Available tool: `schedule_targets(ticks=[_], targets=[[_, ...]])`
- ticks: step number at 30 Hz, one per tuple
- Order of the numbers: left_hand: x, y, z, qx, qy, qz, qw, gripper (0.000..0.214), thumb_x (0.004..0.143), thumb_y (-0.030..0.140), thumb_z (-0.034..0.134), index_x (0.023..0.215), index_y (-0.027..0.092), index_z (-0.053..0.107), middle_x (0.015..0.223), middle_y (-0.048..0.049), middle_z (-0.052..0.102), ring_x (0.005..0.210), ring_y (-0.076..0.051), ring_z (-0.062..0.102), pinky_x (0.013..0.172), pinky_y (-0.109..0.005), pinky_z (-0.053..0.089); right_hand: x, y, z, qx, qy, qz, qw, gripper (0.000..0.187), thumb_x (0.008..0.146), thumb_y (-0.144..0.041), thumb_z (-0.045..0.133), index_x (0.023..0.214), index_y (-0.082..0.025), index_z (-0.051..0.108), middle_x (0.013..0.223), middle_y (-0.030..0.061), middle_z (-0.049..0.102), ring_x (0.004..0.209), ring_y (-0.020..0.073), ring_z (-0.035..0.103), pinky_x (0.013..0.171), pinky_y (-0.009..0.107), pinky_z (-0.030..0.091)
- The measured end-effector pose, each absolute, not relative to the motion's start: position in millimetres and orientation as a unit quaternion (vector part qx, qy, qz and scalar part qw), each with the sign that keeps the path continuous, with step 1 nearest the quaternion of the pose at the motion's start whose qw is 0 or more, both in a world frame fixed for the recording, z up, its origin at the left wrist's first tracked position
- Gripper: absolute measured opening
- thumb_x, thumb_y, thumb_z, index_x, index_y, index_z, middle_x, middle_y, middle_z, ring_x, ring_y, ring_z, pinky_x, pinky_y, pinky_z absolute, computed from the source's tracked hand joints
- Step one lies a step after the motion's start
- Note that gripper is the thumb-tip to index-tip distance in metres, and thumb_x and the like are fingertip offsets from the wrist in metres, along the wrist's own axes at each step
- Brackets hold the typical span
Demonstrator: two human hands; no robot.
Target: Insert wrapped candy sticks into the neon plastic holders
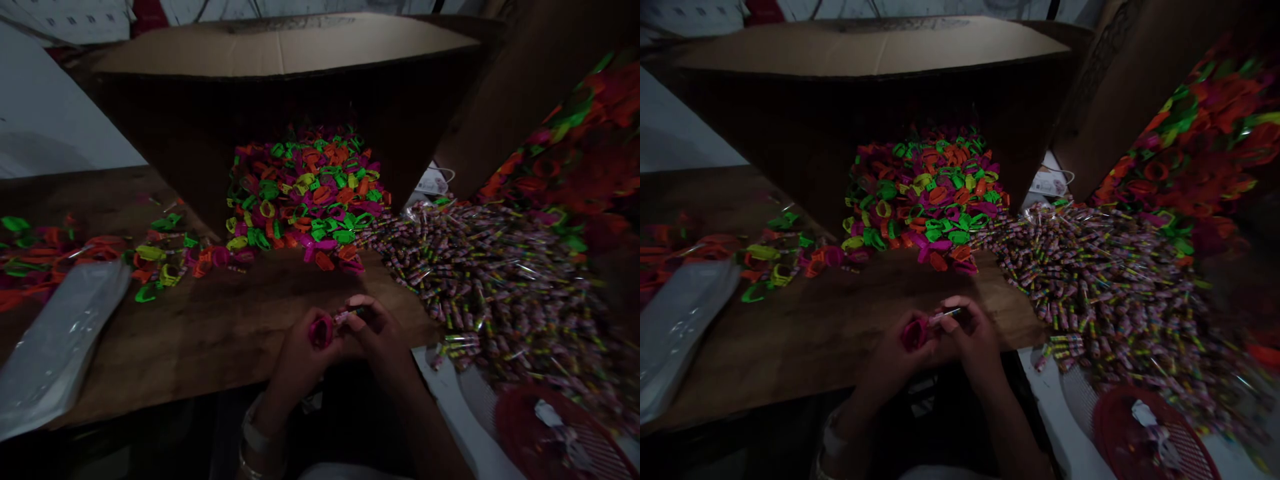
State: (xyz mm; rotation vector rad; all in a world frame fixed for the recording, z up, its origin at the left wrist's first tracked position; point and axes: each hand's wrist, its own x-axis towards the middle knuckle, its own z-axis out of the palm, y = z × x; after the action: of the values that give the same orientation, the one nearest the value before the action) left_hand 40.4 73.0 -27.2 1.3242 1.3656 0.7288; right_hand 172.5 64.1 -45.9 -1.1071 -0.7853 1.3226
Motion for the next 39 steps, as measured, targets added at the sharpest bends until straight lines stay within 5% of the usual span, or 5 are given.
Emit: schedule_targets(ticks=[13,18,26,31,39], targets=[[40,71,-43,0.435,0.533,0.367,0.626,0.030,0.076,0.046,0.060,0.079,0.016,0.060,0.066,0.0011,0.060,0.054,-0.009,0.049,0.048,-0.018,0.037,170,67,-45,-0.497,-0.455,0.507,0.538,0.014,0.076,-0.027,0.064,0.088,-0.023,0.059,0.080,-0.0005,0.066,0.077,0.0157,0.064,0.071,0.027,0.050],[29,92,-56,0.311,0.496,0.478,0.655,0.036,0.066,0.047,0.073,0.079,0.016,0.061,0.060,0.0040,0.058,0.047,-0.006,0.047,0.044,-0.016,0.037,172,79,-50,-0.496,-0.486,0.496,0.522,0.041,0.076,-0.027,0.064,0.115,-0.027,0.054,0.121,0.0058,0.061,0.098,0.0181,0.063,0.082,0.031,0.051],[-81,152,-38,0.161,0.368,0.778,0.483,0.071,0.068,0.082,0.038,0.098,0.022,0.057,0.121,-0.0094,0.060,0.116,-0.027,0.055,0.096,-0.042,0.046,256,94,-83,-0.636,-0.518,0.303,0.486,0.039,0.082,-0.035,0.055,0.119,-0.023,0.054,0.116,0.0104,0.065,0.103,0.0229,0.063,0.083,0.038,0.052],[-36,170,-63,0.390,0.599,0.549,0.433,0.047,0.070,0.060,0.056,0.097,0.023,0.062,0.105,-0.0082,0.069,0.102,-0.027,0.062,0.084,-0.042,0.051,288,109,-88,-0.756,-0.615,0.081,0.208,0.024,0.080,-0.009,0.046,0.095,-0.014,0.063,0.097,0.0124,0.068,0.090,0.0221,0.063,0.080,0.034,0.050],[46,208,-81,0.533,0.646,0.422,0.347,0.012,0.068,0.019,0.065,0.078,0.016,0.069,0.095,-0.0146,0.070,0.100,-0.029,0.062,0.085,-0.035,0.043,273,120,-72,-0.785,-0.608,0.029,0.116,0.023,0.079,0.002,0.044,0.083,-0.008,0.064,0.096,0.0243,0.063,0.092,0.0293,0.061,0.073,0.034,0.047]])
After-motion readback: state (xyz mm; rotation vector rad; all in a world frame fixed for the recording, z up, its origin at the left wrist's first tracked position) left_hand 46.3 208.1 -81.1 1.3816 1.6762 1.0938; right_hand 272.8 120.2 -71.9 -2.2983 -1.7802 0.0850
